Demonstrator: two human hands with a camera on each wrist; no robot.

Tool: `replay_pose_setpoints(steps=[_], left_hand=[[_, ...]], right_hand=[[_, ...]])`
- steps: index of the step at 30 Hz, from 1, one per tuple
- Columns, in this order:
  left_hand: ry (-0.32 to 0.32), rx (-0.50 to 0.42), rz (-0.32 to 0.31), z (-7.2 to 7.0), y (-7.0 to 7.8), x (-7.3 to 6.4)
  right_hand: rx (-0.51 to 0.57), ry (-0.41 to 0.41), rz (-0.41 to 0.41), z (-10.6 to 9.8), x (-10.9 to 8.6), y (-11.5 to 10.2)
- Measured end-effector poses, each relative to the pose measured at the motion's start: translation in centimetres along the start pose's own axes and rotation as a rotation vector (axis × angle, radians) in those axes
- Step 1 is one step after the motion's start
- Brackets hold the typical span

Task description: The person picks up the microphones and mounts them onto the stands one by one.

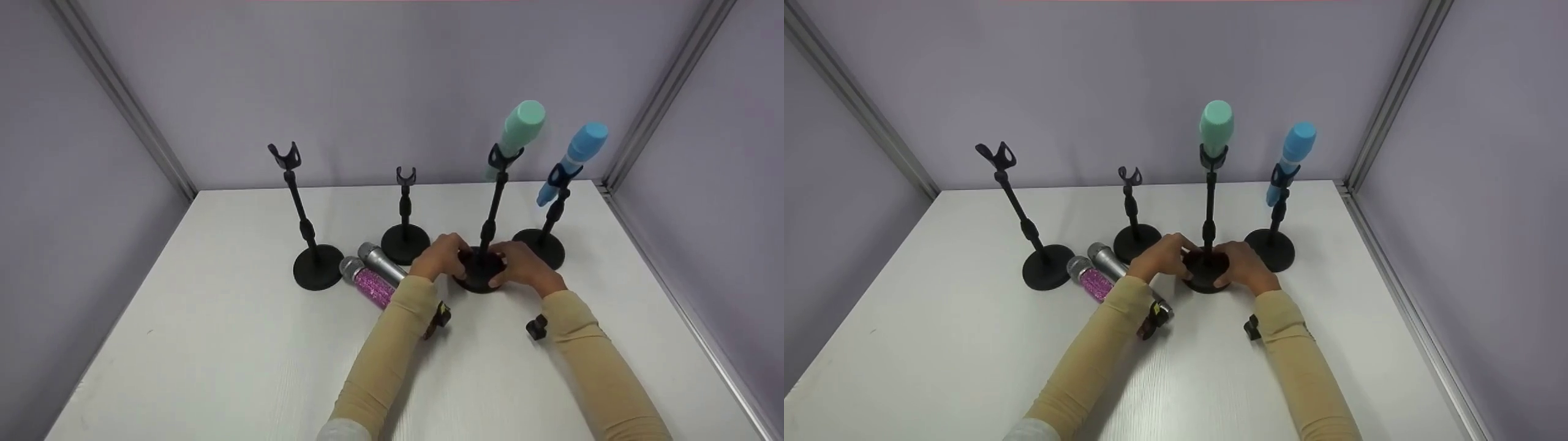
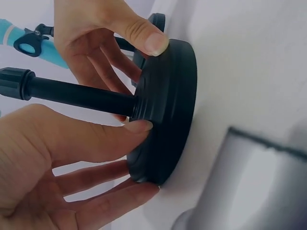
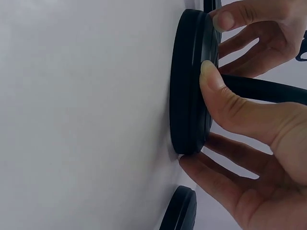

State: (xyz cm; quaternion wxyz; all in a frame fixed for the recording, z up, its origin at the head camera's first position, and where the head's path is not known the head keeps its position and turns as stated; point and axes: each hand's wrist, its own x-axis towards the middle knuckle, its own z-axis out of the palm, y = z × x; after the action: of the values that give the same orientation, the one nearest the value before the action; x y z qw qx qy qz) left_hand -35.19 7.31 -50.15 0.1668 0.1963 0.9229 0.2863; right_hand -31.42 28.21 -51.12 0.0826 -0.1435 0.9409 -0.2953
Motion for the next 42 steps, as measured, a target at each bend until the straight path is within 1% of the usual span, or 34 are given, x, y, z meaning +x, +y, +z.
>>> replay_pose_setpoints(steps=[3, 9, 12, 16, 19, 23, 25, 30, 38, 42], left_hand=[[0.007, 0.003, -0.014, -0.2, 0.2, 0.4], [0.01, -0.003, -0.01, -0.5, 0.6, 1.2], [0.034, -0.005, -0.013, -0.4, 0.5, 1.6], [0.069, -0.022, 0.011, -0.5, 0.2, 2.0], [0.079, -0.033, 0.027, -0.5, -0.1, 2.3], [0.059, -0.045, 0.033, -0.5, -0.2, 2.6], [0.045, -0.052, 0.034, -0.5, -0.1, 2.7], [0.033, -0.071, -0.004, -0.5, -0.1, 2.8], [0.031, -0.082, -0.042, -0.4, 0.0, 2.7], [0.042, -0.079, -0.041, -0.5, -0.1, 2.7]], right_hand=[[-0.002, -0.013, 0.01, -0.4, 0.6, 0.1], [-0.015, -0.04, 0.066, -1.2, 1.4, 0.4], [-0.028, -0.042, 0.077, -1.6, 1.8, 0.5], [-0.035, -0.048, 0.078, -2.0, 2.2, 0.5], [-0.031, -0.052, 0.087, -2.1, 2.5, 0.7], [-0.019, -0.051, 0.098, -2.1, 2.6, 0.9], [-0.012, -0.044, 0.087, -2.1, 2.7, 1.0], [-0.014, -0.036, 0.048, -2.0, 2.9, 1.1], [-0.043, -0.068, 0.091, -2.1, 2.8, 1.1], [-0.045, -0.065, 0.095, -2.1, 2.9, 1.0]])
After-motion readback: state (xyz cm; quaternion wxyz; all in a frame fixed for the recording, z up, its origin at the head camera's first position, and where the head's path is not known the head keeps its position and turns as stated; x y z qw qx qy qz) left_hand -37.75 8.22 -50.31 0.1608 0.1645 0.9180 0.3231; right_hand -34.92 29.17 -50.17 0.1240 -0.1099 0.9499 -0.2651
